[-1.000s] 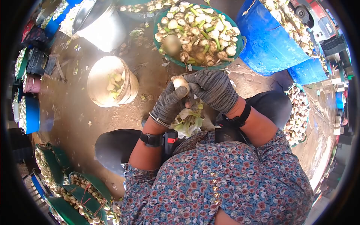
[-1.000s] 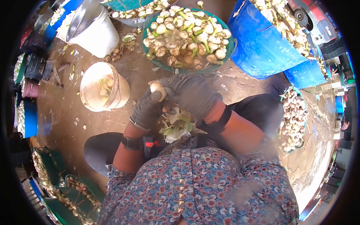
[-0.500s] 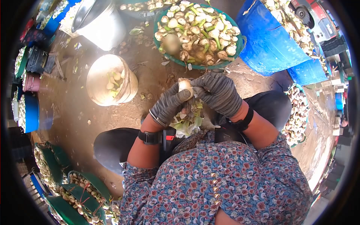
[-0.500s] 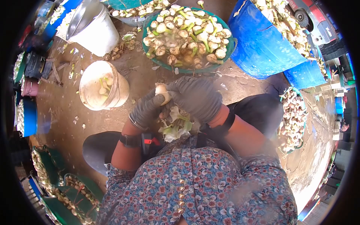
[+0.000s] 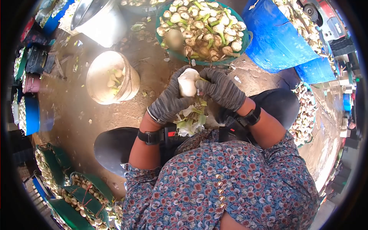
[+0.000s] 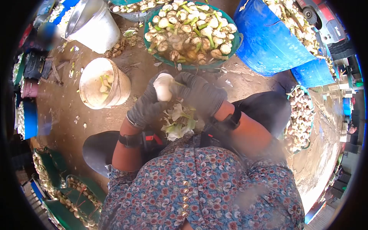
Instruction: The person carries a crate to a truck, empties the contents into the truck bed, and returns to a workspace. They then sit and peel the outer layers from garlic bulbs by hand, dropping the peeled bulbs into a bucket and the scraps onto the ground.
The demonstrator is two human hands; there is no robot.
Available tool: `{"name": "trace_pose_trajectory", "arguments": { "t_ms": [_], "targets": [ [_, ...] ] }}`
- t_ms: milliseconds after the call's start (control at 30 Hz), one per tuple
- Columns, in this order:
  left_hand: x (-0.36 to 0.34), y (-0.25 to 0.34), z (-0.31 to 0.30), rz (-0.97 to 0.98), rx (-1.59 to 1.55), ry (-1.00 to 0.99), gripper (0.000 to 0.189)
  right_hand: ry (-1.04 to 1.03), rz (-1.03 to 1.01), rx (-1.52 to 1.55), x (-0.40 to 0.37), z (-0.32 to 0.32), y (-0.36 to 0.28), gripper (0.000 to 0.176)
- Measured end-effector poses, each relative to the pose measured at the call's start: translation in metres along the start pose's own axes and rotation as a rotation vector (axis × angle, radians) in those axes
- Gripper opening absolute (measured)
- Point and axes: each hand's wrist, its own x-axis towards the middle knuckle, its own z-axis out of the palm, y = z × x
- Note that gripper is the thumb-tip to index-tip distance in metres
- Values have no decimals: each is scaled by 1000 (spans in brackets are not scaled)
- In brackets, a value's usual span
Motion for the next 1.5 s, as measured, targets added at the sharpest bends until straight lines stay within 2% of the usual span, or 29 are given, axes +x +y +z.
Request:
{"name": "trace_pose_trajectory", "arguments": {
  "t_ms": [67, 133, 167, 200, 267, 300, 333, 367, 400, 433, 467, 533, 567, 600, 633, 700, 733, 800, 833, 900, 933, 1033, 1133, 1167, 1267, 1300, 1400, 1433, 1500],
  "targets": [
    [-3, 9, -3, -102, -227, -40, 74, 42, -110, -315, -6, 2, -8, 28],
    [-3, 17, 0, -261, -221, 39, 70, 116, -586, -580, -1, 5, -4, 28],
    [-2, 19, 3, -338, -221, 73, 68, 144, -565, -525, 0, 7, -4, 28],
    [1, 15, 5, -202, -63, 62, 67, 172, -547, -470, 2, 9, -3, 28],
    [9, 2, 8, 81, 244, 31, 68, 182, 9, -2, 4, 11, -5, 27],
    [1, 0, 11, 247, 512, 147, 66, 149, -164, -202, 12, 5, 18, 26],
    [0, 1, 12, 221, 407, 157, 66, 148, -343, -396, 21, -1, 41, 25],
    [2, 3, 12, 196, 302, 166, 67, 104, -290, -312, 27, -3, 49, 25],
    [2, 5, 12, 170, 197, 174, 67, 87, -302, -404, 33, -3, 56, 26],
    [1, -9, 8, 105, 18, 241, 57, 71, -317, -496, 39, -3, 60, 27],
    [-1, -12, 1, 26, -220, 274, 57, 57, -333, -587, 45, -1, 55, 29],
    [-3, -14, -14, -142, -692, 331, 59, -126, 145, -256, 47, 5, 27, 30],
    [-2, -9, -17, -125, -658, 481, 52, -168, 386, -136, 48, 10, 6, 31],
    [-1, -3, -20, -113, -613, 631, 48, -289, -18, -330, 53, 13, 29, 32],
    [-3, -6, -40, -40, -814, 700, 46, -401, -426, -517, 60, 18, 69, 34],
    [-7, -10, -80, 151, -1214, 822, 44, -656, 66, -534, 56, 20, 34, 39],
    [-6, 0, -87, 285, -1245, 813, 69, -606, 114, -650, 63, 16, 21, 42],
    [-3, 3, -101, 288, -1263, 842, 69, -505, 202, -884, 97, 0, 8, 47],
    [-1, 2, -102, 243, -1219, 826, 68, -208, 89, -879, 115, -10, 24, 49],
    [2, -5, -95, 150, -1128, 791, 66, 301, 94, -778, 159, -28, 46, 52],
    [8, -8, -89, 76, -1085, 810, 62, 512, 212, -690, 182, -37, 48, 52],
    [25, -17, -71, -107, -976, 847, 51, 476, 249, -836, 235, -50, 81, 45],
    [29, -26, -64, -197, -942, 812, 43, 413, 99, -777, 233, -45, 97, 43],
    [30, -26, -62, -197, -953, 785, 45, 466, 61, -733, 230, -40, 101, 35],
    [30, -25, -52, -271, -951, 706, 44, 489, 39, -443, 204, -37, 103, 29],
    [30, -20, -47, -318, -926, 666, 41, 532, -62, -359, 197, -40, 115, 16],
    [25, -20, -31, -379, -868, 563, 40, 553, 295, 116, 174, -61, 104, 16],
    [24, -21, -27, -380, -851, 535, 41, 649, 305, 36, 179, -62, 108, 23],
    [24, -20, -19, -384, -804, 550, 42, 699, 211, -538, 179, -76, 119, 30]
  ]
}}
